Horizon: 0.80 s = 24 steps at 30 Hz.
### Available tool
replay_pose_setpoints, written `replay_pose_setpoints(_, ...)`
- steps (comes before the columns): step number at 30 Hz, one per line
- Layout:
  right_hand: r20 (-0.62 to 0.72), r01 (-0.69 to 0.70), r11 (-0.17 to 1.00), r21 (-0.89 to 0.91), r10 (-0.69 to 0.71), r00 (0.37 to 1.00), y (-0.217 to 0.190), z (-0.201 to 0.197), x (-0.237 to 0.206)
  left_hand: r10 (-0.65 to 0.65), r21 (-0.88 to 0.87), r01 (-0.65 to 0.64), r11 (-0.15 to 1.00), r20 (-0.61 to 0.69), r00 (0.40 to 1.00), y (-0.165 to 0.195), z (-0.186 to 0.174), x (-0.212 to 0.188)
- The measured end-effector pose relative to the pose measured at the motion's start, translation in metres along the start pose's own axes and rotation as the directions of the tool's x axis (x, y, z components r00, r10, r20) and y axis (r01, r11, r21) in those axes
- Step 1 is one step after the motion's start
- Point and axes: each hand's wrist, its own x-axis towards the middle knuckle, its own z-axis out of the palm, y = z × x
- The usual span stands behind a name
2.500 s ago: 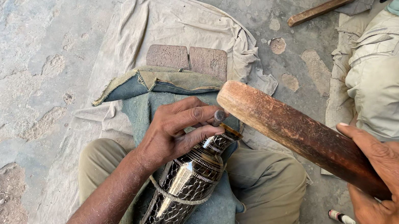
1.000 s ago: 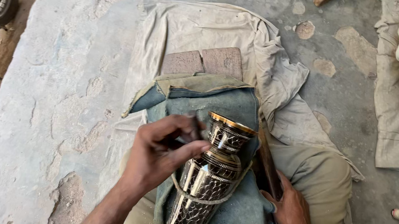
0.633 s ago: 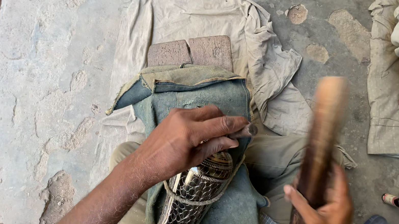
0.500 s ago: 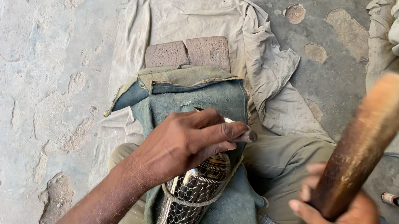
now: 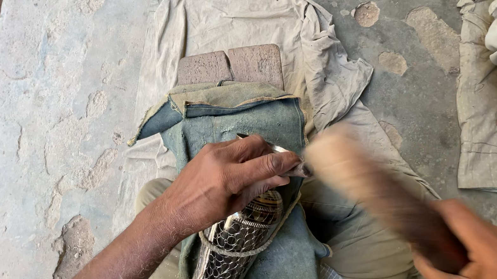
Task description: The person sits on the floor and repeatedly hammers a small metal punch against the rim of a decorative metal vessel. The vessel is held steady in the left hand while the right hand delivers repeated strikes with a wooden mallet.
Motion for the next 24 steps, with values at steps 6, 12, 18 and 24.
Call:
replay_pose_setpoints(6,-0.016,0.094,0.995,0.024,-0.093,0.996,-0.004,0.005,0.0,-0.018,-0.014,0.019,1.0,0.032,0.999,-0.001,-0.003,0.001)
replay_pose_setpoints(12,0.079,0.045,0.999,-0.014,-0.044,0.996,0.005,0.012,0.005,-0.012,-0.043,0.014,0.999,0.054,0.998,-0.001,-0.008,0.005)
replay_pose_setpoints(18,0.007,0.114,0.992,-0.045,-0.114,0.993,0.01,0.011,0.005,0.001,-0.089,0.004,0.996,0.055,0.998,-0.001,-0.013,0.006)
replay_pose_setpoints(24,0.045,0.028,1.0,-0.015,-0.027,0.999,0.003,0.005,0.005,0.021,-0.085,-0.017,0.996,0.052,0.998,-0.004,-0.015,0.006)
